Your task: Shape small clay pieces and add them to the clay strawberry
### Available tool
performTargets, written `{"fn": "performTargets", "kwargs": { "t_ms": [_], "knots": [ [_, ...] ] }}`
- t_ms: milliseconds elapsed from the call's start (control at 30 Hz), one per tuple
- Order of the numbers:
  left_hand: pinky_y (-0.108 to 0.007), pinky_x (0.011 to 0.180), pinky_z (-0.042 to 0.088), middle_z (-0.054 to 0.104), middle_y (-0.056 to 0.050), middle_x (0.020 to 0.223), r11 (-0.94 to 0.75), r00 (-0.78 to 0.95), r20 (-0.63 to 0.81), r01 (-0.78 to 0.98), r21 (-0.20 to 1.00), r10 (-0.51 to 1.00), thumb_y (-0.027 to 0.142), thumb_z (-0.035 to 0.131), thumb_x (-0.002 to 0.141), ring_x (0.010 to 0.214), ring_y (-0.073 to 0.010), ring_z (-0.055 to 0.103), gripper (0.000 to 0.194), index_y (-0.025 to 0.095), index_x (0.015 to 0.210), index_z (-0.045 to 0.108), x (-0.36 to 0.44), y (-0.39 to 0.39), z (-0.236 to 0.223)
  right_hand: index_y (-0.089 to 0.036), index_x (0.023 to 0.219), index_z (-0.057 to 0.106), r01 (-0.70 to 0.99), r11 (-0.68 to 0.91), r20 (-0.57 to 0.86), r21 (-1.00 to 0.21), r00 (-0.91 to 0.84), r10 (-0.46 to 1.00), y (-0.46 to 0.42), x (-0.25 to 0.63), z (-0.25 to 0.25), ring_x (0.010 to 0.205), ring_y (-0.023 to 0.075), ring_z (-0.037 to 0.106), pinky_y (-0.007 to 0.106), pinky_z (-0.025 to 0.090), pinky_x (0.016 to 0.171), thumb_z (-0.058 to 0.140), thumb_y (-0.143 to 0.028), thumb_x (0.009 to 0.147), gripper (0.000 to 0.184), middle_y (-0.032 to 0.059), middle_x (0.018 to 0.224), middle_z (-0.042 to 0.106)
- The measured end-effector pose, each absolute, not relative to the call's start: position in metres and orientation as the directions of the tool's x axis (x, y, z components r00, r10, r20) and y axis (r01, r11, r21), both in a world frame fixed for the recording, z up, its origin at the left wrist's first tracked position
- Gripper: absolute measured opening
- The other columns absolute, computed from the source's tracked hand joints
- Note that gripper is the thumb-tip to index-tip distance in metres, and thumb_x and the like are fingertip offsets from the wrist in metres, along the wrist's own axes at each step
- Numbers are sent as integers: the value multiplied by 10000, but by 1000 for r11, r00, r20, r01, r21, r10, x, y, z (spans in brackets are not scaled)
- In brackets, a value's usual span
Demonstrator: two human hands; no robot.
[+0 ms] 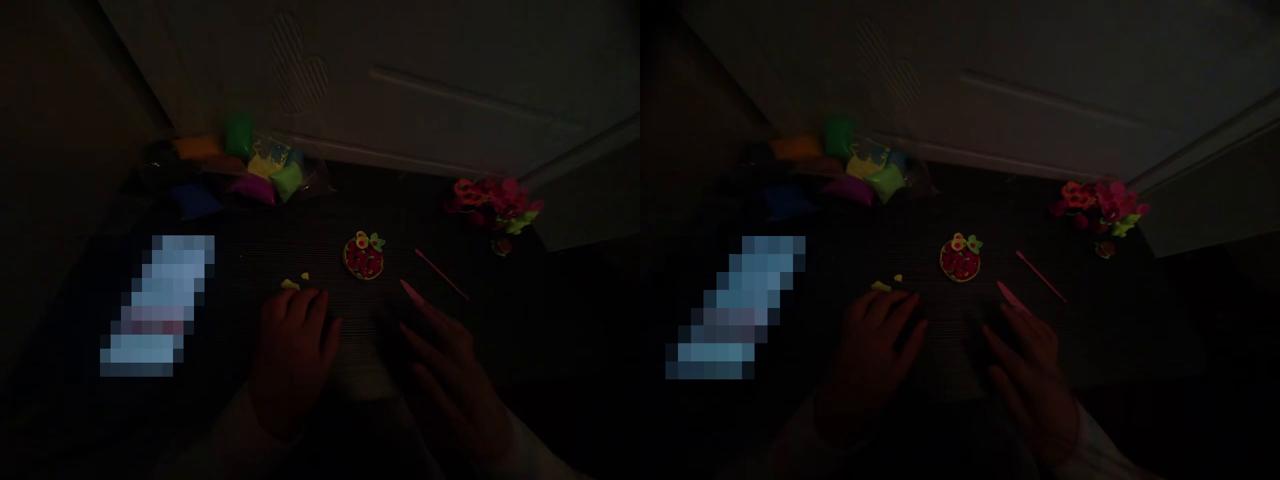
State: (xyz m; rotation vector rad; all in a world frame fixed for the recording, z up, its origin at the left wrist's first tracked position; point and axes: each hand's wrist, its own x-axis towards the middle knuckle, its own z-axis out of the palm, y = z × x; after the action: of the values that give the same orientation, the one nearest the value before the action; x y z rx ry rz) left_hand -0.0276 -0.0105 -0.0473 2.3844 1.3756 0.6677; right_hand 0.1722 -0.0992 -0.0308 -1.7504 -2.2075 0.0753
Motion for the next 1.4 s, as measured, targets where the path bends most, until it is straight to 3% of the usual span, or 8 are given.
{"fn": "performTargets", "kwargs": {
  "t_ms": [167, 300, 533, 633, 833, 1033, 1233, 1400],
  "knots": [
    [-420, 797, 408, 615, -80, 929, -529, 446, 290, 765, 368, 847, 206, 483, 790, 887, -230, 480, 208, 147, 944, 609, -24, -6, -49, -233, 1021, 567, 883, 221, 269, -413, -114, 956, -87, 187, -29, 977, 206, 527, 377, 413, 787, 482, -234, 794, 242, 64, 1048, 588],
    [-393, 794, 418, 617, -67, 871, -525, 430, 315, 773, 356, 846, 194, 491, 786, 858, -210, 498, 174, 157, 893, 623, -24, -3, -50, -222, 932, 581, 894, 218, 255, -392, -122, 959, -79, 183, -34, 817, 177, 564, 372, 369, 743, 520, -260, 786, 163, 29, 848, 638],
    [-381, 756, 429, 610, -54, 812, -530, 451, 290, 780, 333, 844, 214, 507, 777, 828, -195, 506, 146, 177, 853, 626, -23, -1, -46, -206, 905, 613, 902, 267, 170, -341, -220, 960, -60, 163, -39, 748, 168, 557, 339, 371, 709, 479, -220, 810, 164, 28, 806, 635],
    [-373, 755, 427, 606, -45, 806, -531, 444, 303, 780, 332, 843, 223, 503, 779, 819, -186, 514, 135, 191, 840, 619, -23, -2, -44, -193, 852, 613, 869, 310, 172, -387, -262, 950, -59, 162, -43, 771, 176, 552, 330, 396, 711, 448, -180, 814, 170, 40, 805, 627],
    [-357, 754, 424, 612, -46, 805, -516, 401, 352, 784, 346, 846, 241, 513, 770, 831, -188, 520, 139, 188, 840, 620, -23, -2, -46, -171, 838, 570, 772, 227, 236, -594, -102, 966, -61, 162, -43, 729, 140, 582, 276, 462, 668, 440, -178, 803, 135, 30, 794, 634],
    [-351, 758, 428, 619, -43, 798, -513, 366, 399, 777, 366, 840, 239, 527, 760, 830, -188, 524, 135, 178, 829, 626, -23, -2, -47, -161, 982, 565, 727, 274, 301, -629, -97, 949, -58, 165, -40, 862, 131, 588, 283, 455, 778, 427, -154, 807, 223, 42, 923, 648],
    [-342, 780, 425, 628, -49, 827, -501, 341, 410, 771, 393, 846, 238, 511, 771, 860, -183, 519, 155, 165, 843, 628, -24, -3, -48, -179, 861, 610, 699, 248, 317, -671, -32, 948, -59, 165, -41, 823, 147, 600, 308, 449, 769, 474, -210, 795, 153, 23, 855, 666],
    [-343, 781, 429, 636, -43, 822, -517, 344, 423, 750, 413, 838, 229, 525, 762, 855, -182, 528, 139, 165, 827, 629, -24, -2, -50, -193, 737, 610, 686, 195, 311, -701, 48, 949, -60, 164, -42, 672, 141, 600, 282, 456, 665, 559, -309, 736, 127, -5, 713, 657]
  ]
}}
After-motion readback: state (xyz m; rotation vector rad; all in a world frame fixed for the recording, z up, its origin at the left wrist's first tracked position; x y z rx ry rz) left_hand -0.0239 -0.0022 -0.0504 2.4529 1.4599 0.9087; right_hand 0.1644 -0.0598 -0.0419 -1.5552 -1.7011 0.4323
